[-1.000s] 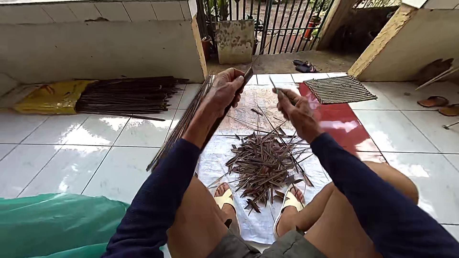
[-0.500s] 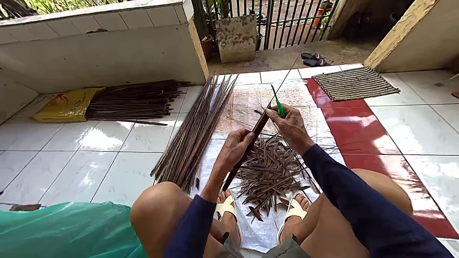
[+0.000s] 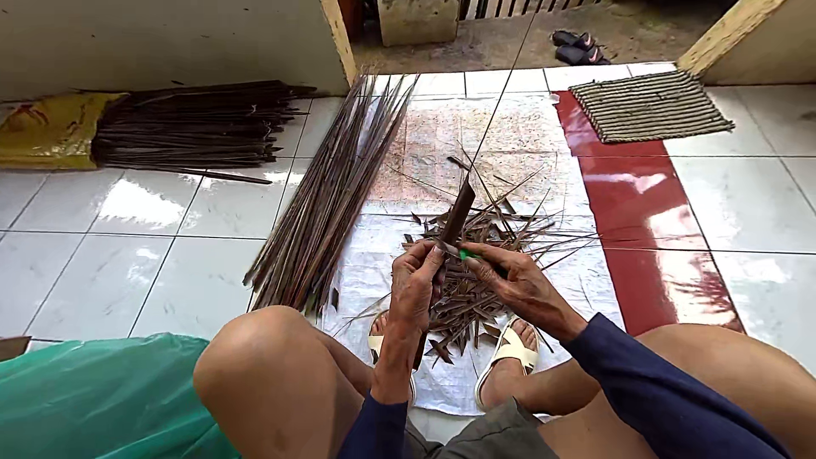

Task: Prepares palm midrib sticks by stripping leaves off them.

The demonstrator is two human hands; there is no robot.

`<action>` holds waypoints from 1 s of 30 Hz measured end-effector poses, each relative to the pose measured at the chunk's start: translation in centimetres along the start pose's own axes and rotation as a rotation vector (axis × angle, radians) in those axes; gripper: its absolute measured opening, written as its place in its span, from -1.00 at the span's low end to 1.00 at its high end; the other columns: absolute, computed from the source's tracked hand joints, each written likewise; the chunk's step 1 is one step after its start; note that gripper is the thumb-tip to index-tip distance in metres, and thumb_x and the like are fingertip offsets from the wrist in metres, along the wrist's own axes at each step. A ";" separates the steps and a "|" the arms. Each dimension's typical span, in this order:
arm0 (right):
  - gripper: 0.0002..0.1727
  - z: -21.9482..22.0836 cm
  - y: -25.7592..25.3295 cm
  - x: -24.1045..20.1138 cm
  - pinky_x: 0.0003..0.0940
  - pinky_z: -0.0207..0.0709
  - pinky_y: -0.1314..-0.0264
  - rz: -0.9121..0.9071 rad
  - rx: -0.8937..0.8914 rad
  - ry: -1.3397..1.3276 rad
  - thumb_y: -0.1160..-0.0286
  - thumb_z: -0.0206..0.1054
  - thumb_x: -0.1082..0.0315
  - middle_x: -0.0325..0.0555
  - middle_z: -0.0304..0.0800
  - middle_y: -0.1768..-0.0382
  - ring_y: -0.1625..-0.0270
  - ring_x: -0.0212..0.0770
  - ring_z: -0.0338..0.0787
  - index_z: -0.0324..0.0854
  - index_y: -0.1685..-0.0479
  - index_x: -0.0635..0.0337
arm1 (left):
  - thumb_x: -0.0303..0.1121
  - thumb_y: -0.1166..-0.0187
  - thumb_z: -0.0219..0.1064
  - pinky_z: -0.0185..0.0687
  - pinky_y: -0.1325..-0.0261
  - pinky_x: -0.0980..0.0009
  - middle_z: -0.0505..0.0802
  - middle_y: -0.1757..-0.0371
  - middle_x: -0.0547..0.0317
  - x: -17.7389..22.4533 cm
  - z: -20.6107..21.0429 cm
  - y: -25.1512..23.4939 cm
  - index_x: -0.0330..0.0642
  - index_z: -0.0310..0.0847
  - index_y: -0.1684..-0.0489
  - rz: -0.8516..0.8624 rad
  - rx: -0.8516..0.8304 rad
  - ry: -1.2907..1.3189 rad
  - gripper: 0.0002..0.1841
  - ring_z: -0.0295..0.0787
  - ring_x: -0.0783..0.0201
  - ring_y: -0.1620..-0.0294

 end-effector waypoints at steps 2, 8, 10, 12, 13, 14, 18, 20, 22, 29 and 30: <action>-0.61 -0.1 -0.1 0.0 -0.45 0.67 0.05 -0.026 0.015 0.009 -0.79 0.21 0.03 -0.41 0.87 -0.07 0.15 -0.50 0.76 0.72 -0.45 -0.19 | -0.41 -0.77 0.22 0.23 0.76 0.57 0.52 0.68 0.13 -0.2 0.3 0.0 -0.35 0.69 0.18 -0.041 -0.011 0.043 -0.81 0.29 0.43 0.80; -0.62 -0.3 -0.4 0.1 -0.40 0.69 -0.05 -0.049 0.076 0.075 -0.78 0.22 0.02 -0.40 0.86 -0.05 0.05 -0.48 0.79 0.74 -0.42 -0.17 | -0.40 -0.78 0.21 0.15 0.79 0.57 0.48 0.69 0.17 -0.4 0.4 -0.1 -0.34 0.69 0.19 -0.158 -0.031 0.137 -0.79 0.23 0.45 0.82; -0.62 -0.4 -0.6 0.2 -0.40 0.68 0.00 -0.037 0.086 0.080 -0.77 0.23 0.03 -0.38 0.85 0.01 0.10 -0.47 0.77 0.74 -0.42 -0.17 | -0.38 -0.79 0.20 0.14 0.80 0.58 0.48 0.69 0.17 -0.4 0.4 0.0 -0.36 0.70 0.18 -0.174 -0.048 0.155 -0.77 0.21 0.45 0.82; -0.62 -0.4 -0.8 0.3 -0.41 0.68 0.04 -0.036 0.098 0.089 -0.77 0.24 0.03 -0.38 0.85 0.06 0.13 -0.47 0.76 0.74 -0.41 -0.17 | -0.38 -0.80 0.19 0.12 0.81 0.58 0.48 0.69 0.17 -0.4 0.4 0.0 -0.36 0.71 0.15 -0.190 -0.057 0.176 -0.76 0.21 0.46 0.83; -0.62 -0.3 -0.9 0.3 -0.40 0.68 0.04 -0.038 0.103 0.100 -0.76 0.24 0.03 -0.38 0.85 0.07 0.13 -0.47 0.77 0.75 -0.41 -0.18 | -0.38 -0.80 0.19 0.13 0.81 0.58 0.48 0.69 0.17 -0.4 0.3 0.0 -0.37 0.70 0.14 -0.194 -0.056 0.183 -0.76 0.21 0.45 0.83; -0.63 -0.2 -1.0 0.4 -0.39 0.67 0.06 -0.038 0.113 0.113 -0.76 0.24 0.03 -0.38 0.84 0.08 0.15 -0.47 0.76 0.75 -0.40 -0.18 | -0.38 -0.79 0.19 0.14 0.82 0.58 0.48 0.69 0.17 -0.4 0.2 0.0 -0.37 0.70 0.13 -0.197 -0.059 0.185 -0.77 0.22 0.46 0.83; -0.63 -0.3 -1.5 0.6 -0.34 0.68 0.06 -0.025 0.147 0.176 -0.75 0.25 0.03 -0.40 0.85 0.08 0.15 -0.46 0.76 0.75 -0.40 -0.19 | -0.38 -0.78 0.22 0.17 0.82 0.58 0.50 0.68 0.16 -0.4 0.0 0.1 -0.42 0.70 0.10 -0.203 -0.058 0.169 -0.76 0.24 0.45 0.84; -0.63 -0.2 -1.7 0.6 -0.32 0.66 0.10 -0.026 0.163 0.207 -0.74 0.26 0.03 -0.40 0.81 0.15 0.19 -0.44 0.74 0.76 -0.39 -0.23 | -0.38 -0.78 0.22 0.18 0.82 0.57 0.51 0.68 0.14 -0.3 -0.2 0.1 -0.42 0.71 0.09 -0.191 -0.045 0.142 -0.76 0.25 0.44 0.84; -0.63 -0.1 -1.9 0.6 -0.27 0.66 0.09 -0.026 0.190 0.260 -0.73 0.26 0.01 -0.39 0.80 0.16 0.17 -0.43 0.74 0.77 -0.37 -0.25 | -0.38 -0.77 0.24 0.19 0.82 0.55 0.53 0.67 0.11 -0.1 -0.3 0.2 -0.42 0.72 0.08 -0.169 -0.024 0.107 -0.77 0.27 0.42 0.83; -0.63 0.0 -2.8 0.2 -0.20 0.67 0.04 -0.013 0.237 0.348 -0.73 0.25 0.00 -0.37 0.85 0.05 0.09 -0.40 0.79 0.77 -0.37 -0.20 | -0.40 -0.75 0.28 0.24 0.83 0.53 0.60 0.67 0.03 0.3 -0.6 0.6 -0.45 0.74 0.12 -0.091 0.040 -0.009 -0.77 0.35 0.38 0.82; -0.62 -0.3 -3.1 0.2 -0.20 0.68 0.03 -0.011 0.242 0.350 -0.74 0.24 0.02 -0.34 0.86 0.02 0.10 -0.39 0.79 0.77 -0.38 -0.16 | -0.41 -0.75 0.28 0.24 0.83 0.53 0.60 0.67 0.03 0.4 -0.6 0.7 -0.45 0.74 0.12 -0.089 0.041 -0.019 -0.78 0.35 0.38 0.83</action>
Point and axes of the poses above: each hand's wrist, its own y-axis away from the middle knuckle, its own z-axis out of the palm, x = y × z, the point moved 5 cm from there along -y, towards the middle knuckle
